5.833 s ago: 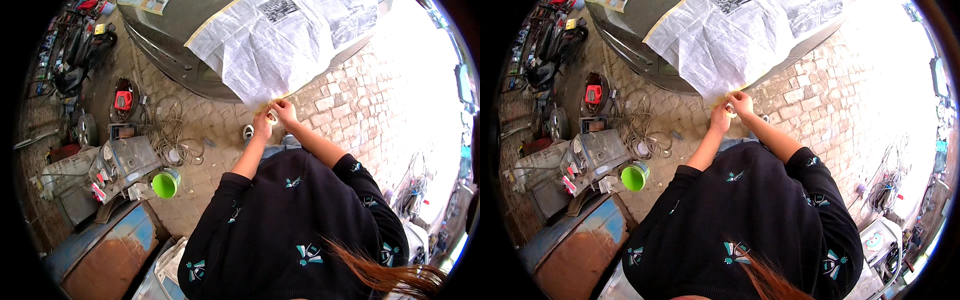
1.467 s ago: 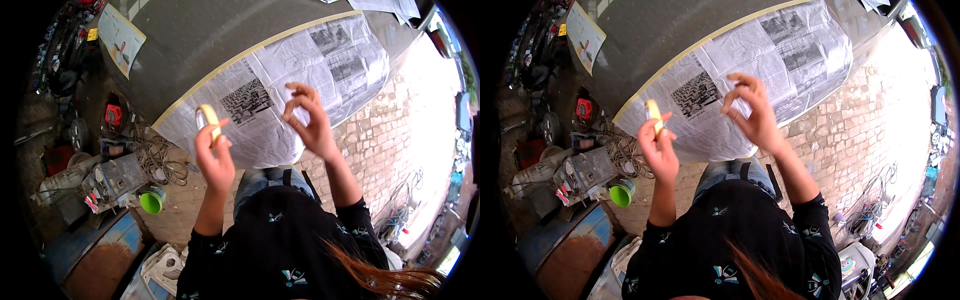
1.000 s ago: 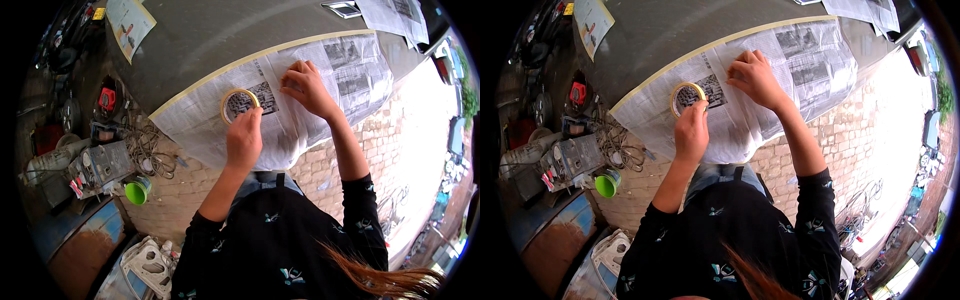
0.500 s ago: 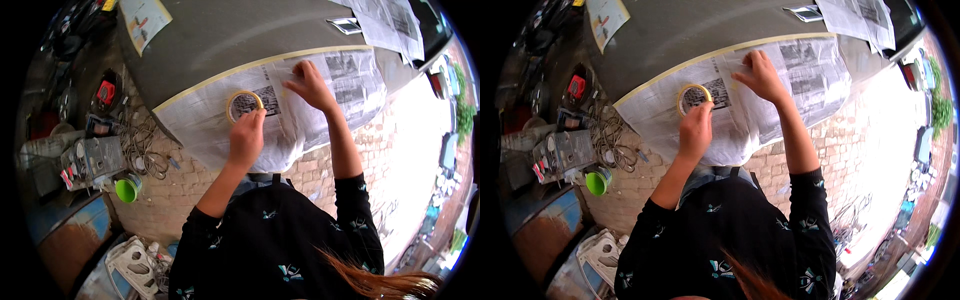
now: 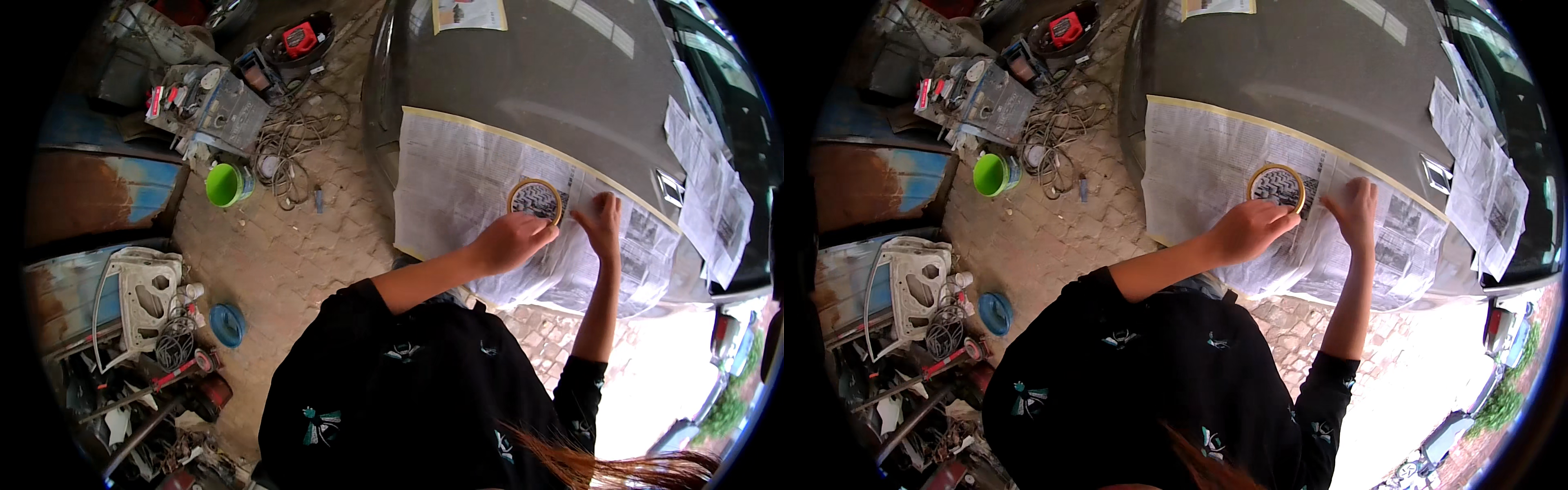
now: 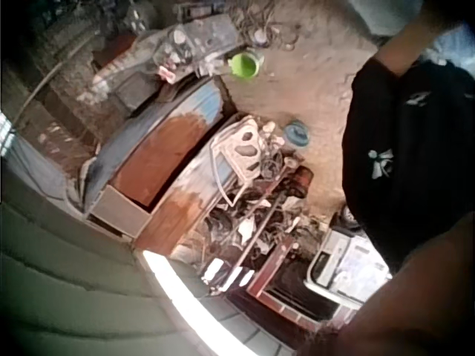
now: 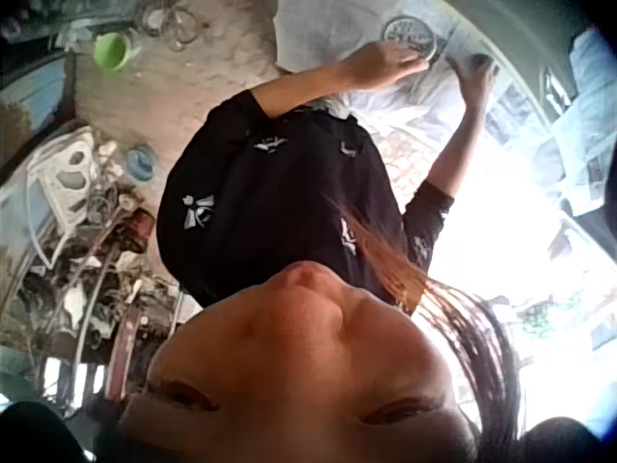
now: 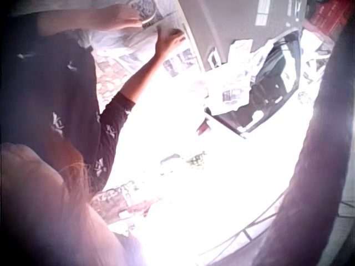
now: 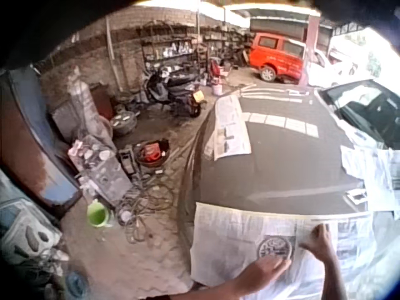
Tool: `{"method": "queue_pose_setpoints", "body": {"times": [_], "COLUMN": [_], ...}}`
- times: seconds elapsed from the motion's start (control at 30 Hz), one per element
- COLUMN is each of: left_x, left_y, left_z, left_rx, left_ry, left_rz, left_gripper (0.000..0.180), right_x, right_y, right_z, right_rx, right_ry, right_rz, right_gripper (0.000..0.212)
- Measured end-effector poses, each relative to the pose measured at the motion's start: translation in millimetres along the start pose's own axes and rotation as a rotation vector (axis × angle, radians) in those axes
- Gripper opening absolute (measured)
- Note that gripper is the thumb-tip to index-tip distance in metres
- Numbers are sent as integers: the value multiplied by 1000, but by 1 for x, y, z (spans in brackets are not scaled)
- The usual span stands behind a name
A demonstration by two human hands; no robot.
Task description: The person applies masking tape to secure newspaper sheets on the hood of a car. They smooth the tape along the edges of the paper to ensure it adheres to the vehicle's surface, preparing the area for painting or bodywork.
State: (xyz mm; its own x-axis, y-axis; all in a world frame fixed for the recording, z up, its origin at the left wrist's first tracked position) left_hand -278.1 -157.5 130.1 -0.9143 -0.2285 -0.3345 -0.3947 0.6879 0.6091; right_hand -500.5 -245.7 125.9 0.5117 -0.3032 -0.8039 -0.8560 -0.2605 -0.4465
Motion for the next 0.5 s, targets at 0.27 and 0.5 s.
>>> {"method": "queue_pose_setpoints", "body": {"times": [0.27, 0.5], "left_x": [-29, -50], "left_y": [13, 22], "left_z": [27, 41], "left_rx": [-202, -634], "left_ry": [-122, -248], "left_rz": [138, 471], "left_gripper": [31, 23], "right_x": [-8, -17], "right_y": [-16, -128], "right_z": [4, 103], "right_rx": [47, 211], "right_ry": [293, 61], "right_rz": [-186, -590], "right_gripper": [38, 28]}}
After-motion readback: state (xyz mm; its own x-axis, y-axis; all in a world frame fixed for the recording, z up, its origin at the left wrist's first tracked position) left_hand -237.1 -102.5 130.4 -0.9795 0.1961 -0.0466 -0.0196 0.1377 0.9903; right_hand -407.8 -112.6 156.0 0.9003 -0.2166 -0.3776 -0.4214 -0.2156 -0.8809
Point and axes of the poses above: each hand's wrist, its own z-axis away from the middle knuckle, its own x-axis out of the palm, y = z × x, the point moved 4 cm from there along -z, towards the middle knuckle, and after that the axes turned 14 degrees about y, right-handed, at the moved point
